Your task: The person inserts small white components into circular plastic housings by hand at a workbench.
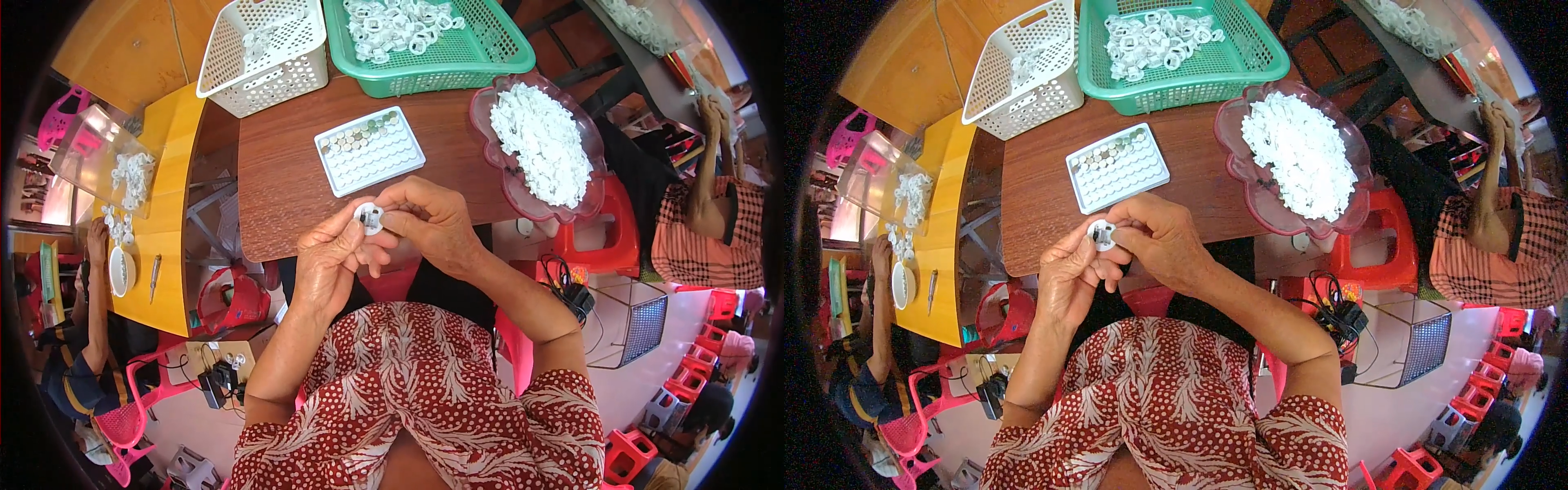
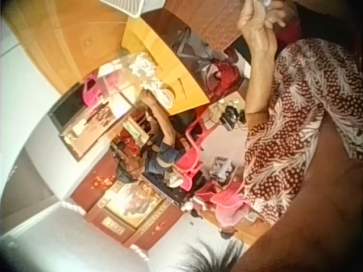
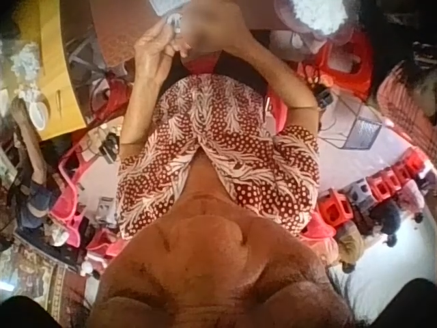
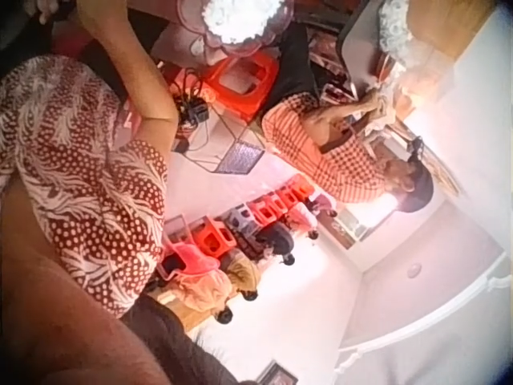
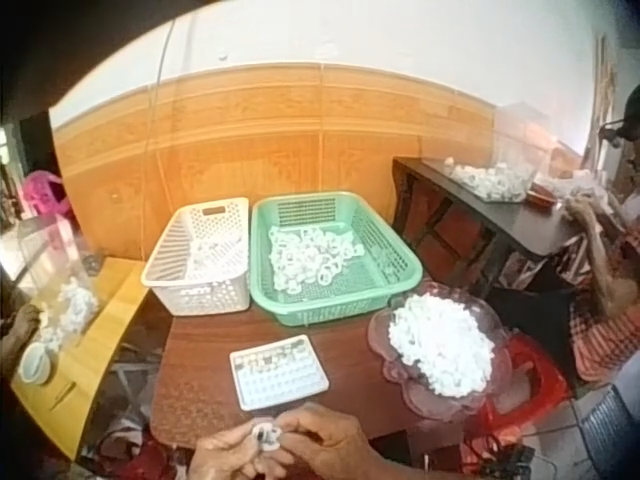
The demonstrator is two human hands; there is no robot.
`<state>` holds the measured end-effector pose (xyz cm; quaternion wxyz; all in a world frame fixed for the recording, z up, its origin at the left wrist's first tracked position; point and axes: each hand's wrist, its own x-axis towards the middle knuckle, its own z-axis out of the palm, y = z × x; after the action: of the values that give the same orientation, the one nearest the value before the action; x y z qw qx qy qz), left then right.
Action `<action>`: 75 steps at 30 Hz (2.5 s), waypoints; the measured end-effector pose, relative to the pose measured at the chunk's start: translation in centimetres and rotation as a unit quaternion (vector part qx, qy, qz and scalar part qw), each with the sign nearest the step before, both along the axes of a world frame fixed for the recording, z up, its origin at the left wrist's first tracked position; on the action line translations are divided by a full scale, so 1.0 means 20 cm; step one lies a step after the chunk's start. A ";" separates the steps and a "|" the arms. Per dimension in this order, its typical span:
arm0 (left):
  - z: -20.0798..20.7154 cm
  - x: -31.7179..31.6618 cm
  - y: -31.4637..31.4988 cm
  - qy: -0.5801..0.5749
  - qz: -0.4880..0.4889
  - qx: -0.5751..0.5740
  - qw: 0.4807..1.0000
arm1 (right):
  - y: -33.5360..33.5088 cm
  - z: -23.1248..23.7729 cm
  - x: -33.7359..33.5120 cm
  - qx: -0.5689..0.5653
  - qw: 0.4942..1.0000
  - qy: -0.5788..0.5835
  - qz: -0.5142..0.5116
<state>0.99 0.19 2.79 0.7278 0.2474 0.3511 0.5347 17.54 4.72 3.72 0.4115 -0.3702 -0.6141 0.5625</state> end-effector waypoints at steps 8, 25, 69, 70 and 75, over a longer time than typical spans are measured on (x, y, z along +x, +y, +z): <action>-0.05 -0.06 -0.03 0.015 0.008 -0.043 0.999 | 0.18 -0.15 0.04 0.146 0.972 -0.129 -0.134; -0.10 -0.13 0.02 -0.020 0.015 -0.082 0.996 | 0.58 -0.24 -0.08 0.405 0.772 -0.437 -0.220; -0.07 -0.13 0.19 -0.005 0.027 -0.040 0.999 | 0.29 -0.04 -0.10 0.181 0.968 -0.143 -0.101; -0.06 -0.12 0.19 -0.005 0.026 -0.042 0.999 | 0.25 -0.02 -0.11 0.146 0.977 -0.128 -0.088; -0.06 -0.10 0.17 0.033 0.048 -0.027 0.998 | 0.19 -0.04 -0.14 0.152 0.981 -0.106 -0.063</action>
<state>-0.94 3.54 1.64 0.6955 0.2280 0.4011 0.5508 14.71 8.52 2.88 0.4304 -0.3991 -0.7080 0.3928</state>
